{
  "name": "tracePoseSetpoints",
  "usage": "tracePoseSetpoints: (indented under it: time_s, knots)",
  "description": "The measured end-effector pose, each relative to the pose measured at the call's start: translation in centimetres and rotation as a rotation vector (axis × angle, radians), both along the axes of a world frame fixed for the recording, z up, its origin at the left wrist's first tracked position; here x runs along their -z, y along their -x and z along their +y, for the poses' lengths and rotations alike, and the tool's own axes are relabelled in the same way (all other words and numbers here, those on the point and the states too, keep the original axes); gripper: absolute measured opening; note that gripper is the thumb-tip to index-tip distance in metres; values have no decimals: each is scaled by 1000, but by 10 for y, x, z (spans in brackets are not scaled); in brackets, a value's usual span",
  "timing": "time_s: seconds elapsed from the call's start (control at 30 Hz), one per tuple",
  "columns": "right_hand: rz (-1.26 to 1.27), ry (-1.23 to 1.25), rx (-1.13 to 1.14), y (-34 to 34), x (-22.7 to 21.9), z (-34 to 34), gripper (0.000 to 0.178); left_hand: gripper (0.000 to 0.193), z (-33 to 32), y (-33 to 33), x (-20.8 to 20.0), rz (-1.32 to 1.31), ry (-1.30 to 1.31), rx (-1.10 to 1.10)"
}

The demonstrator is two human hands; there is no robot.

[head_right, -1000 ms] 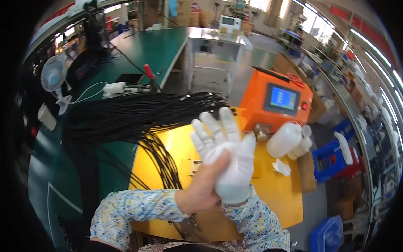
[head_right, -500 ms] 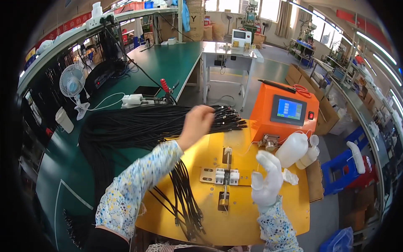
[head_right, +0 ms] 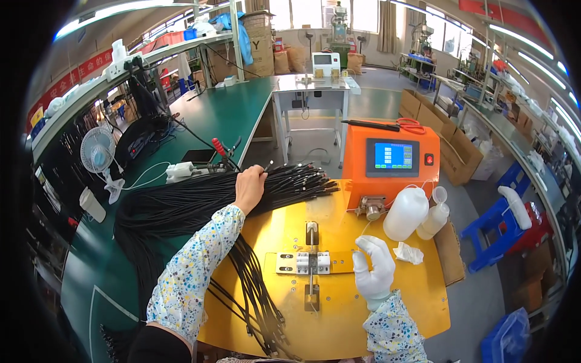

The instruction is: The worker is taking individual cables from a bundle, inserting them into a specialized processing machine at a workbench, and then setting the finished cables aside.

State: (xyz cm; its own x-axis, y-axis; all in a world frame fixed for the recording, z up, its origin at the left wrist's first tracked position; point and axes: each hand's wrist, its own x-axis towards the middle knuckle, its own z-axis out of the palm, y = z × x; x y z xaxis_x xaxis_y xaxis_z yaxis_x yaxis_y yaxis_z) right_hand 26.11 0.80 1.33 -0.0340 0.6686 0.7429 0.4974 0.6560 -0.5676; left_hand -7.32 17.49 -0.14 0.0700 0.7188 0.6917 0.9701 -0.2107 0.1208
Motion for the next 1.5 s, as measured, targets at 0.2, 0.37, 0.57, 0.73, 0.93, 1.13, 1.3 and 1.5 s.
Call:
tracePoseSetpoints:
  time_s: [0.2,0.37,0.57,0.73,0.93,1.13,1.3,1.5]
  knots:
    - [14,38,-38,0,1,0,22,14,-13,-50,-51,-334,-33,211]
    - [26,29,-48,2,-1,-1,22,10,-21,-84,-63,-352,-113,283]
    - [-9,22,-57,0,-1,1,19,12,-20,-69,-25,-219,-159,374]
    - [0,182,-139,9,-22,14,17,12,-101,-81,-33,-348,159,512]
    - [-300,423,-327,32,-36,35,14,13,-160,-89,-25,-324,225,589]
    - [-388,406,-443,27,-15,31,7,18,-173,-85,-8,-354,299,645]
    - [-631,173,-369,26,-3,30,7,30,-179,-83,3,-199,339,643]
    - [-618,282,-403,20,-16,43,7,39,-174,-81,0,57,307,647]
